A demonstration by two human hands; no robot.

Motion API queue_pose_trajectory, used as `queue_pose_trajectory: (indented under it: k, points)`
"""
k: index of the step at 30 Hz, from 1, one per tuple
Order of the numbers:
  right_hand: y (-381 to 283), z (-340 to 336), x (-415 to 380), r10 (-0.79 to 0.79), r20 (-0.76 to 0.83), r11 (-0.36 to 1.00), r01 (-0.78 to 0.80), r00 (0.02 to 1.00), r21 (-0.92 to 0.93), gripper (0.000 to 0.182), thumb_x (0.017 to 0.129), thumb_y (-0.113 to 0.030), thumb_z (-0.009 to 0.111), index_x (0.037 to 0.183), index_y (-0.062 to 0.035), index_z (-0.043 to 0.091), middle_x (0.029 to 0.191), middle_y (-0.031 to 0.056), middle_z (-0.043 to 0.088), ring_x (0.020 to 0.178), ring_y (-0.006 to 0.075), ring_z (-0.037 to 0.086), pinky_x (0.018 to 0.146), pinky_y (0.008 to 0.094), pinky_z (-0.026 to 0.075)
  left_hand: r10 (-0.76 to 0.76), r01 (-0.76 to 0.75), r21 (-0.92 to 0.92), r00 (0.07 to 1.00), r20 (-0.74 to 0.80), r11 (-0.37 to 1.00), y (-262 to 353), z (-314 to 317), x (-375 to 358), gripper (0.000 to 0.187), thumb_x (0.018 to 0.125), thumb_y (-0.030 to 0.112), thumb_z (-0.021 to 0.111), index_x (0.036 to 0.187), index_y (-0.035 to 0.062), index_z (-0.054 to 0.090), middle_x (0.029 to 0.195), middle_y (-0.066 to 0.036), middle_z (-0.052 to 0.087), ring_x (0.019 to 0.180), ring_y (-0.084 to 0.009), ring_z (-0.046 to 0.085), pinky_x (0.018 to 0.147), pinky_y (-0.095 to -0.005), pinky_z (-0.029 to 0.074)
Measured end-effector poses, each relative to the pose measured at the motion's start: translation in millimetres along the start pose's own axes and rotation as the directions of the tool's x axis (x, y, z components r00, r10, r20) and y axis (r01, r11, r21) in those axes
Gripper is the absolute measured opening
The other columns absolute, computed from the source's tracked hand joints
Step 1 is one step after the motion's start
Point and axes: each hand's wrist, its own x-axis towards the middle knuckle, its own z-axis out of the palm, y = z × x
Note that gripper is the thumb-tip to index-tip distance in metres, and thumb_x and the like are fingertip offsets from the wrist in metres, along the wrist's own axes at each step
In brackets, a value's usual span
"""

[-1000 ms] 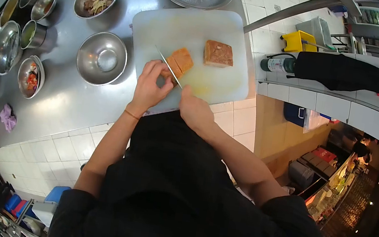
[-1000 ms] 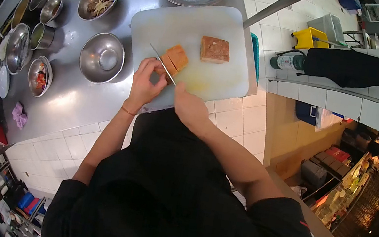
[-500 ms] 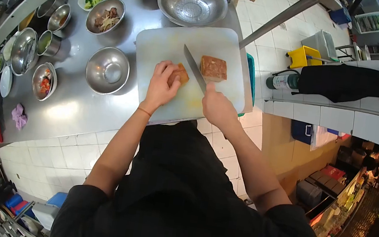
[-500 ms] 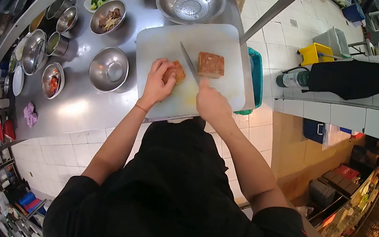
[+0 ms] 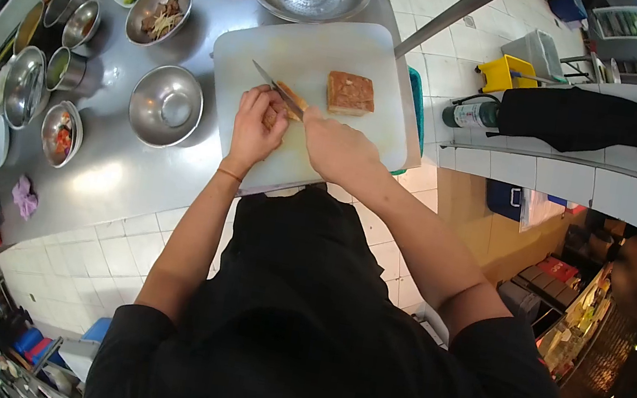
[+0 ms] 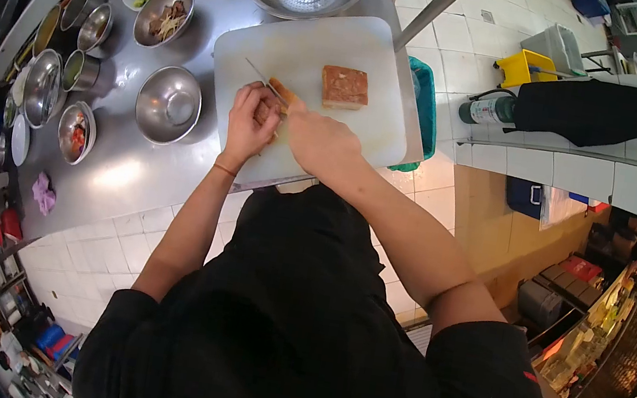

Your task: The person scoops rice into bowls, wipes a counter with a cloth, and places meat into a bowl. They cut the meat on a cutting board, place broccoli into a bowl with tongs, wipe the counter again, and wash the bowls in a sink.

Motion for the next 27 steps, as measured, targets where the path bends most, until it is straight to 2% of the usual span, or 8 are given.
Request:
queue_pose_trajectory:
  k: [7,10,14,17,23,25,26,27]
  points:
    - [15.0,-30.5,-23.4,-0.027,0.117,0.972,0.054,0.993,-0.231,0.018,0.087,-0.003,0.051,0.103,0.0011,0.044,0.085,0.0241,0.067,0.08,0.0405,0.068,0.067,0.0494,0.053,-0.045,0.045,-0.051,0.999,0.001,0.998,8.7,7.2,-3.1,0.025,0.078,0.012,0.071,0.099,0.0029,0.061,0.11,-0.016,0.057,0.103,-0.0354,0.054,0.088,-0.0424,0.047]
    - [17.3,-36.9,-18.4,-0.033,0.131,0.962,0.067,0.991,-0.264,0.018,0.086,-0.001,0.051,0.103,0.0011,0.044,0.084,0.0234,0.067,0.08,0.0401,0.068,0.067,0.049,0.053,-0.04,0.041,0.017,0.997,-0.062,0.999,16.6,11.1,0.4,0.027,0.078,0.013,0.074,0.099,0.0023,0.061,0.109,-0.015,0.058,0.1,-0.0341,0.058,0.086,-0.0402,0.049]
    - [25.7,-41.3,-13.4,-0.05,0.149,0.964,0.087,0.988,-0.252,0.017,0.086,0.0,0.05,0.102,0.0011,0.044,0.084,0.0225,0.067,0.081,0.0396,0.068,0.067,0.0486,0.053,-0.098,0.102,0.027,0.988,-0.122,0.994,21.5,19.5,-1.7,0.029,0.075,0.013,0.076,0.098,0.0018,0.061,0.11,-0.015,0.059,0.099,-0.034,0.059,0.086,-0.04,0.05]
    - [37.8,-24.8,8.6,-0.215,0.082,0.946,0.229,0.973,-0.231,0.014,0.089,-0.006,0.049,0.101,0.0002,0.048,0.085,0.0214,0.069,0.078,0.0368,0.071,0.062,0.0446,0.056,-0.149,0.151,0.003,0.976,-0.158,0.989,20.2,24.6,-3.7,0.03,0.074,0.013,0.076,0.098,0.0022,0.061,0.111,-0.016,0.059,0.102,-0.0352,0.057,0.088,-0.0415,0.049]
    - [58.9,-21.4,0.4,-0.208,0.138,0.958,0.23,0.968,-0.169,0.015,0.092,-0.01,0.044,0.104,-0.0006,0.045,0.088,0.0223,0.068,0.082,0.0401,0.069,0.068,0.0513,0.054,-0.191,0.199,0.022,0.964,-0.186,0.98,23.0,25.2,-4.2,0.03,0.072,0.01,0.076,0.098,0.0026,0.061,0.109,-0.015,0.061,0.101,-0.0344,0.059,0.087,-0.0409,0.05]
    - [67.2,-12.4,-3.0,-0.051,0.211,0.981,0.089,0.976,-0.173,0.016,0.093,-0.012,0.042,0.106,-0.0013,0.043,0.088,0.0238,0.067,0.083,0.0404,0.069,0.07,0.0541,0.053,-0.181,0.193,0.036,0.96,-0.215,0.981,22.7,25.7,-3.3,0.029,0.073,0.008,0.075,0.097,0.002,0.061,0.106,-0.014,0.062,0.097,-0.033,0.061,0.086,-0.0391,0.05]
    - [79.1,17.5,9.3,-0.16,0.114,0.978,0.173,0.98,-0.116,0.016,0.094,-0.013,0.041,0.107,-0.0026,0.042,0.089,0.0255,0.067,0.084,0.0421,0.068,0.07,0.0549,0.052,-0.186,0.194,0.016,0.959,-0.212,0.981,22.7,25.4,-3.2,0.03,0.072,0.008,0.075,0.099,0.002,0.06,0.106,-0.014,0.062,0.097,-0.0323,0.061,0.086,-0.0384,0.05]
    - [83.8,39.0,21.9,-0.171,0.114,0.977,0.183,0.979,-0.109,0.016,0.094,-0.013,0.041,0.107,-0.0026,0.042,0.089,0.0255,0.067,0.084,0.0421,0.068,0.07,0.0549,0.052,-0.191,0.194,-0.006,0.96,-0.205,0.981,24.2,26.1,-4.3,0.031,0.072,0.007,0.074,0.1,0.0019,0.06,0.107,-0.014,0.062,0.097,-0.0316,0.062,0.086,-0.0376,0.05]
